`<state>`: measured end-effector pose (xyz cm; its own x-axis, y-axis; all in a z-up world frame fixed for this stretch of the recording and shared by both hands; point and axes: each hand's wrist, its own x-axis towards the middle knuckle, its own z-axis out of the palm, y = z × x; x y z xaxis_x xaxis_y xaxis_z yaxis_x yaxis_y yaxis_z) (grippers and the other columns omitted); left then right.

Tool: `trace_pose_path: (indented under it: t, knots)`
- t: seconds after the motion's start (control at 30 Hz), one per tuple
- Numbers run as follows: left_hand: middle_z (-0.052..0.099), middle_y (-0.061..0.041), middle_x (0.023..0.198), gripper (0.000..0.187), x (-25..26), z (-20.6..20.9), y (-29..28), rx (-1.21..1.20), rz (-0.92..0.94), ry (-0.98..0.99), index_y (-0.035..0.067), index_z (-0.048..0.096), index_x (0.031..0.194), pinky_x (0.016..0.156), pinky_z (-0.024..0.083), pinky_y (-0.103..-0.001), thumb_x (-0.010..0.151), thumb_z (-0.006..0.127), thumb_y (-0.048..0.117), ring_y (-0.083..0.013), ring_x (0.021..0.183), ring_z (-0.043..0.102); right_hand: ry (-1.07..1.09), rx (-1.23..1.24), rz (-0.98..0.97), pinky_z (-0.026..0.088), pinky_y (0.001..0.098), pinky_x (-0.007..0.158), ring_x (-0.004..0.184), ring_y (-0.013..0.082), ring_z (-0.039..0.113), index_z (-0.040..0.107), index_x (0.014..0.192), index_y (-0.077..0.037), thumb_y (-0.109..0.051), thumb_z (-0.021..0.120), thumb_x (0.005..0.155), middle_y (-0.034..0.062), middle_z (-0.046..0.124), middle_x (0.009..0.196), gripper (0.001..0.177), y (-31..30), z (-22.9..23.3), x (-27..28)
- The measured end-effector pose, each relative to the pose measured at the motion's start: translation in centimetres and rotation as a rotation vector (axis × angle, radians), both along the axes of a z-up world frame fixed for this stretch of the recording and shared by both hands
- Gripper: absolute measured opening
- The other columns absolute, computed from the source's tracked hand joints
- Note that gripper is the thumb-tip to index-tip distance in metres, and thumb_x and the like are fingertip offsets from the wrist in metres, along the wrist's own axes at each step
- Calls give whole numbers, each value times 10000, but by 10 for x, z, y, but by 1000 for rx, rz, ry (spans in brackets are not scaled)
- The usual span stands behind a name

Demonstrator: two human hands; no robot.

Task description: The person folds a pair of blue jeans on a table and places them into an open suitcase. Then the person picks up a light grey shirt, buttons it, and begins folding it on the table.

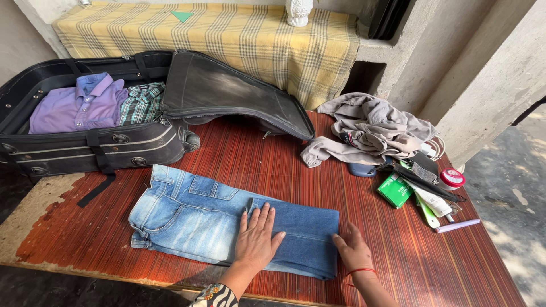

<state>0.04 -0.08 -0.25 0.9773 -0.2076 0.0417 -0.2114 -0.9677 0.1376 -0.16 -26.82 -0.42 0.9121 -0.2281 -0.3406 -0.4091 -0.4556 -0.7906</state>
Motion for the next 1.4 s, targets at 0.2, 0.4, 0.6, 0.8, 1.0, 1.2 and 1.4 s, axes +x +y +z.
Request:
trace_pose_path:
  t: [0.2, 0.4, 0.6, 0.8, 1.0, 1.2, 1.4]
  knots:
    - [119, -82, 1679, 785, -2, 16, -3, 8, 23, 120, 104, 197, 1586, 1235, -14, -497, 999, 243, 623, -275, 1537, 91, 144, 364, 18, 527, 401, 1045, 1203, 311, 670, 273, 1556, -30, -186, 783, 874, 232, 676, 1280, 866, 4, 4, -2]
    - [63, -83, 1706, 806, -7, 47, -19, -131, 38, 250, 108, 140, 1617, 1250, -21, -508, 1012, 287, 619, -273, 1560, 43, 1, 582, -36, 580, 413, 914, 1009, 287, 732, 568, 1413, 14, -36, 720, 783, 186, 749, 1158, 650, 3, 35, 5]
    - [474, -132, 1483, 705, -11, 94, -57, -574, 117, 93, 60, 511, 1417, 1128, 287, -512, 978, 382, 596, -318, 1357, 436, -241, 628, -16, 557, 361, 914, 1032, 255, 715, 426, 1504, 5, -31, 724, 770, 182, 727, 1178, 793, -1, 100, 15]
    - [736, -190, 895, 670, -6, 168, -26, -873, 113, 230, -4, 718, 1011, 827, 550, -430, 983, 519, 635, -315, 923, 735, -488, 424, 256, 537, 361, 934, 1063, 241, 680, 178, 1588, -46, -101, 769, 769, 159, 683, 1207, 1011, 83, 137, -9]
    - [770, -88, 877, 322, -10, 192, 82, -1277, 205, 324, 30, 710, 1041, 716, 579, -329, 780, 677, 215, -176, 784, 726, -384, 497, 640, 541, 419, 1001, 1171, 263, 624, 168, 1614, -120, -215, 803, 799, 135, 589, 1336, 1038, 159, 170, -24]
    - [756, -98, 1044, 429, 0, 144, 192, -1366, 417, 269, 45, 698, 1212, 816, 546, -322, 813, 647, 193, -173, 923, 703, -643, -27, 673, 404, 484, 1169, 1435, 328, 484, 470, 1526, -192, -437, 665, 927, 96, 536, 1511, 676, 201, 152, -9]
    - [621, -148, 1330, 655, 7, 101, 227, -727, 500, 8, 104, 456, 1463, 993, 487, -412, 846, 648, 205, -294, 1140, 635, -426, -535, 748, 53, 703, 1172, 1544, 417, 25, 402, 1546, -353, -718, 518, 858, 75, 179, 1677, 787, 254, 93, -4]
